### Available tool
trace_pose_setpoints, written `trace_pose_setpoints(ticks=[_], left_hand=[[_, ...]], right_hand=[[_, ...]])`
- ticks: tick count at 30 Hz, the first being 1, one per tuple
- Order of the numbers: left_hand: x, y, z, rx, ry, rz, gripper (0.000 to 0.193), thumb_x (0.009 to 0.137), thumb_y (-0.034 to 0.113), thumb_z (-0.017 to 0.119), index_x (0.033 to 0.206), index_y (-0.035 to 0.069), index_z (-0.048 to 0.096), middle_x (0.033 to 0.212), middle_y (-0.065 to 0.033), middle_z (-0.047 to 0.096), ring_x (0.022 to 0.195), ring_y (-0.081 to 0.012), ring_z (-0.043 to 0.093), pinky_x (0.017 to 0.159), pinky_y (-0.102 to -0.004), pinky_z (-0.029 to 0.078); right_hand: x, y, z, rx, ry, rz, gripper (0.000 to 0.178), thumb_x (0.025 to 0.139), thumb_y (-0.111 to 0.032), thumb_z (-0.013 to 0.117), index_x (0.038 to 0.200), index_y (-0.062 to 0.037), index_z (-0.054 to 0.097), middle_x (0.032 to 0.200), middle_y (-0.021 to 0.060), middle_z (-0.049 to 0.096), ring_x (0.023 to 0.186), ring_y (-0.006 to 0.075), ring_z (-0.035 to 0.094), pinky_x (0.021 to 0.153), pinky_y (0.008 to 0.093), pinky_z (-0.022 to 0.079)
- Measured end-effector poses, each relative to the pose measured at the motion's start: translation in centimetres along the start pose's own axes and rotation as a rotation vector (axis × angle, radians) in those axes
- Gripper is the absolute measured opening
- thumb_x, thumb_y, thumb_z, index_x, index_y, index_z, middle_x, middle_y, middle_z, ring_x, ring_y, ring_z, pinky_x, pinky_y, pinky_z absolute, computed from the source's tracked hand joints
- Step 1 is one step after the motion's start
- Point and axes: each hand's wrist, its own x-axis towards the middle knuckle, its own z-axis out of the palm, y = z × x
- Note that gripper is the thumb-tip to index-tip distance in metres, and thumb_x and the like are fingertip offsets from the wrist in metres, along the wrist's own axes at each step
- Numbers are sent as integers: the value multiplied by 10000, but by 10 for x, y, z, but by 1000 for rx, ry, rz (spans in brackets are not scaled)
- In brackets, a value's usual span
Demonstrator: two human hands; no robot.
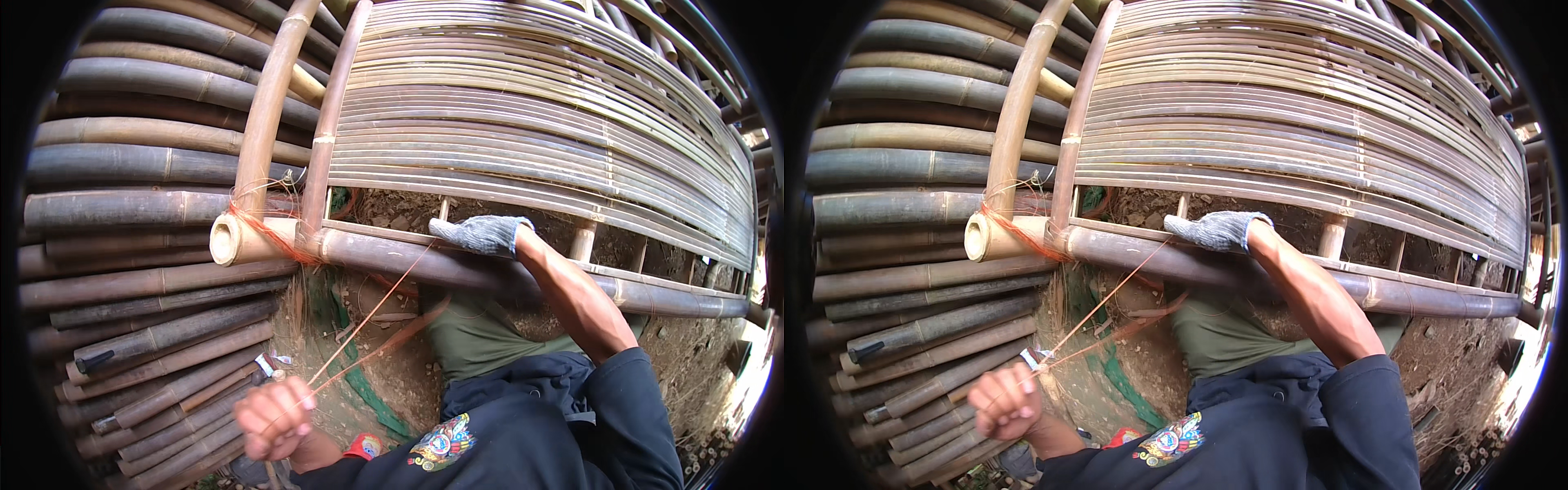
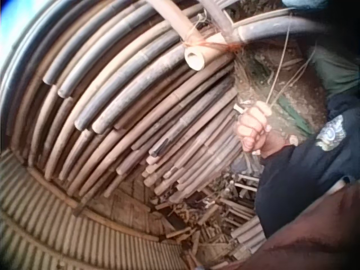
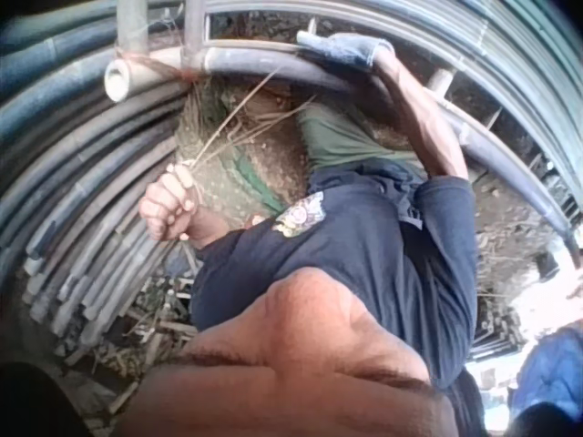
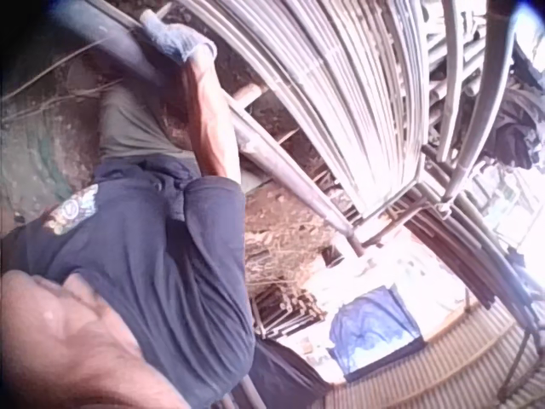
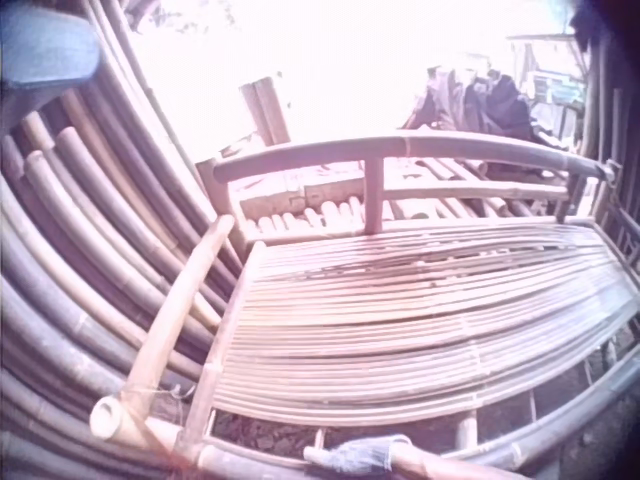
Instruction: The person sits on the ground and weaves thin bamboo strips into a larger bamboo frame using a red string. They wrap the string around the frame and weave the strips through the structure to secure them.
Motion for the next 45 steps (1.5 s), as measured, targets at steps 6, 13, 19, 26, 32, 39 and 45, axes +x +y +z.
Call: trace_pose_setpoints(ticks=[6,13,19,26,32,39,45], left_hand=[[1,34,-23,271,136,-39,304,907,118,548,657,132,378,597,11,335,547,-110,329,634,-316,375],[-6,44,-37,270,128,-59,275,904,57,526,691,127,367,594,19,314,514,-97,282,561,-306,371],[-14,46,-52,263,264,-73,320,912,83,536,669,135,336,571,36,294,495,-87,265,523,-294,364],[-21,39,-73,223,144,-281,290,898,84,564,670,120,388,544,22,335,469,-92,330,529,-300,429],[-38,4,-85,1508,-417,-602,451,841,171,713,1230,-22,592,1259,-191,543,1088,-322,606,865,-373,522],[65,-143,-44,1456,-199,-39,264,907,124,625,1127,-22,630,1216,-185,582,1157,-369,547,1041,-437,410],[112,-256,-60,1608,-477,-97,508,955,309,596,1362,13,529,1451,-242,435,1328,-402,426,1127,-476,325]], right_hand=[[-49,-56,37,-218,854,-782,384,895,-411,644,1025,-51,668,985,172,657,1035,354,602,940,461,466],[-27,-67,51,-118,474,-748,438,947,-433,596,754,-43,641,696,203,601,666,418,606,603,476,480],[-26,-80,57,-111,585,-726,457,930,-437,607,683,-52,614,625,206,588,611,422,603,577,470,486],[-44,-58,71,-94,494,-789,215,892,-255,671,806,-60,641,761,160,606,798,358,609,750,454,478],[-130,9,68,-208,1028,-537,403,752,-102,700,1137,-39,597,1123,170,621,1100,390,573,1052,489,415],[-225,247,-16,-772,1389,619,101,849,-125,551,861,-72,636,864,157,633,840,344,620,744,475,497],[-231,272,-40,-972,1365,358,105,826,-191,583,816,-114,654,774,125,631,755,282,646,650,441,513]])
